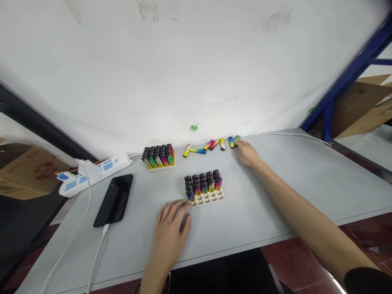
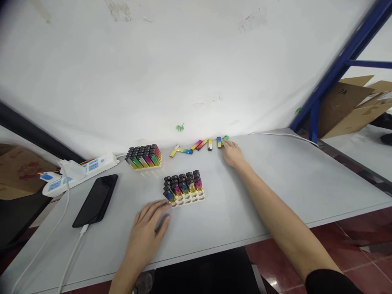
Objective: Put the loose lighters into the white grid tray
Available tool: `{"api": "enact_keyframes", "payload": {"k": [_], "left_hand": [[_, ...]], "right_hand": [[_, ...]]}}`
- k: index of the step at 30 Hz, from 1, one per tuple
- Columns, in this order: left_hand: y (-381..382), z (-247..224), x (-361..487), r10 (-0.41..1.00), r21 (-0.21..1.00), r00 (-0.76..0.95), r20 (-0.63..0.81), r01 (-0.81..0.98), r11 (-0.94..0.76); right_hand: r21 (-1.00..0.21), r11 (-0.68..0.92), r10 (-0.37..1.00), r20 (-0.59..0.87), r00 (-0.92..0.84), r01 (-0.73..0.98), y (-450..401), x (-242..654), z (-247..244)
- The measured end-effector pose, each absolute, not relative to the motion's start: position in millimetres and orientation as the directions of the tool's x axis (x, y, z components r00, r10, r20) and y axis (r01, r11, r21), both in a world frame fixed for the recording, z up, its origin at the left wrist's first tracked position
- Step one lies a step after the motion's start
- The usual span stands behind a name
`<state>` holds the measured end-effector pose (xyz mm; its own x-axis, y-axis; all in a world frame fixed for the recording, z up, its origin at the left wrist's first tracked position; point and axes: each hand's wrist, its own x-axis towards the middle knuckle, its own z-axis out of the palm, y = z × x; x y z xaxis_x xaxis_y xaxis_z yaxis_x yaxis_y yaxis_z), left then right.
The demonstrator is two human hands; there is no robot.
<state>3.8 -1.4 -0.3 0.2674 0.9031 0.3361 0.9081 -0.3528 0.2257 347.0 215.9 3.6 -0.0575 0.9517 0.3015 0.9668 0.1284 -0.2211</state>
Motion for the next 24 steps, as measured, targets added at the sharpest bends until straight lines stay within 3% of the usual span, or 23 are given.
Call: {"api": "enact_keyframes", "payload": {"k": [8, 11, 13, 15, 17, 20, 24], "left_hand": [[-0.5, 0.4, 3.5, 0.899, 0.199, 0.279, 0.338, 0.912, -0.358], [-0.3, -1.0, 2.7, 0.896, 0.201, 0.278, 0.346, 0.911, -0.36], [-0.7, -2.0, 2.0, 0.897, 0.203, 0.277, 0.345, 0.911, -0.359], [-1.1, -2.6, 1.5, 0.899, 0.203, 0.275, 0.341, 0.912, -0.356], [-1.5, -2.8, 1.5, 0.9, 0.203, 0.275, 0.337, 0.912, -0.355], [-2.0, -2.5, 2.2, 0.9, 0.204, 0.277, 0.335, 0.912, -0.356], [-2.5, -2.3, 2.8, 0.893, 0.202, 0.28, 0.352, 0.909, -0.364]], "right_hand": [[-0.229, -0.117, 0.931, 0.313, 0.187, 0.966, 187.6, 341.5, 0.1], [-0.222, -0.246, 0.912, 0.276, 0.303, 0.943, 175.3, 338.0, 1.6], [-0.239, -0.251, 0.921, 0.238, 0.307, 0.938, 169.0, 338.5, 3.1], [-0.324, -0.18, 0.945, 0.205, 0.254, 0.929, 164.0, 340.4, 5.7], [-0.487, -0.102, 0.966, 0.159, 0.202, 0.867, 159.5, 341.4, 9.5], [-0.764, 0.006, 0.989, 0.099, 0.108, 0.645, 152.4, 337.1, 15.9], [-0.919, 0.074, 0.996, 0.09, 0.024, 0.388, 144.2, 321.0, 22.0]]}}
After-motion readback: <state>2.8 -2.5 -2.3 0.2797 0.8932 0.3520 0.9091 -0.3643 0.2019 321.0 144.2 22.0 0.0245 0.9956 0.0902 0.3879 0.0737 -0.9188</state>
